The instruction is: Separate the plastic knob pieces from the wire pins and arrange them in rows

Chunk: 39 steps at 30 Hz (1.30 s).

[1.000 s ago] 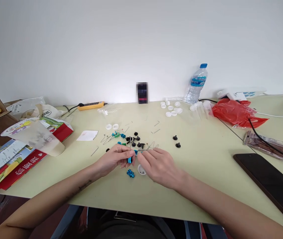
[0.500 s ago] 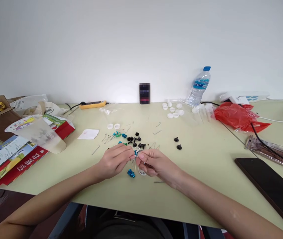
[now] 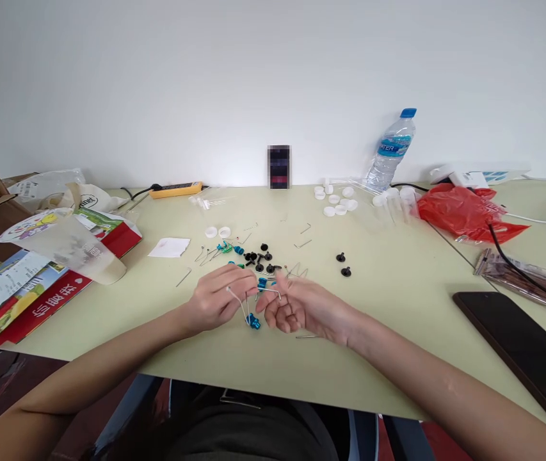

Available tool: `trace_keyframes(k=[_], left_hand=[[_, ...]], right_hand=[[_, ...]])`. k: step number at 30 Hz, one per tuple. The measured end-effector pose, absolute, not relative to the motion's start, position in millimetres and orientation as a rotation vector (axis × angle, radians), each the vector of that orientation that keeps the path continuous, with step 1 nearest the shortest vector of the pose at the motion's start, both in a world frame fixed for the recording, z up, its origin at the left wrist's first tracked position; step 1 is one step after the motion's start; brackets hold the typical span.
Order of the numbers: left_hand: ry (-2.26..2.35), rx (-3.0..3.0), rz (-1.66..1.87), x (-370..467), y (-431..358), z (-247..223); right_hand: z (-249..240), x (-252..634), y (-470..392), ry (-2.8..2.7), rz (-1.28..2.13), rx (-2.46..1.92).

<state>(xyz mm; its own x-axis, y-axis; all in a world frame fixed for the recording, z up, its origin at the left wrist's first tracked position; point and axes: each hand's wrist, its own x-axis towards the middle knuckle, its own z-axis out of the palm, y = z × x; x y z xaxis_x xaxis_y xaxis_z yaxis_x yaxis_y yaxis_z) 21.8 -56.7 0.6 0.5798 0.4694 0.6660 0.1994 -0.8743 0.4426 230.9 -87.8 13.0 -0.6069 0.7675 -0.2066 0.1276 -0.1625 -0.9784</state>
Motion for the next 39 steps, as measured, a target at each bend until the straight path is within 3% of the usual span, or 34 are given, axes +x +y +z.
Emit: trace_keyframes(k=[2, 7, 9, 12, 16, 18, 20, 25, 27, 30, 34, 36, 37, 39], left_hand=[[0.548, 2.490, 1.144, 24, -59, -1], [0.718, 1.610, 0.666, 33, -63, 1], [0.642, 1.330, 0.512, 33, -62, 2], [0.675, 1.416, 0.617, 28, -59, 1], [0.698, 2.173, 1.078, 20, -55, -2], [0.575, 2.454, 1.125, 19, -54, -4], [0.552, 2.485, 1.090, 21, -56, -5], [0.701, 1.650, 0.696, 30, -60, -1], [0.627, 1.359, 0.500, 31, -59, 0], [0.643, 1.386, 0.557, 28, -56, 2], [0.703, 2.099, 1.043, 24, -56, 0], [0.595, 2.381, 1.196, 25, -57, -1], [0.562, 2.428, 1.208, 26, -58, -2], [0.616, 2.293, 1.116, 29, -61, -1]], right_hand=[[14, 228, -93, -1.780, 1.635, -1.051], [11, 232, -102, -2.329, 0.173, -1.029], [9, 235, -101, -2.426, -0.052, -0.850], [11, 236, -96, -2.228, 0.208, -0.869], [15, 231, -90, -1.740, 1.364, -1.089], [15, 228, -90, -1.647, 1.754, -1.091], [16, 226, -93, -1.717, 1.697, -1.119], [13, 232, -100, -2.223, 0.406, -1.026], [12, 236, -99, -2.347, 0.166, -0.865], [13, 239, -93, -2.164, 0.345, -0.917], [17, 234, -89, -1.781, 1.375, -1.119], [18, 230, -90, -1.778, 1.643, -1.111], [17, 229, -92, -1.839, 1.580, -1.122], [14, 228, -95, -2.042, 1.076, -1.128]])
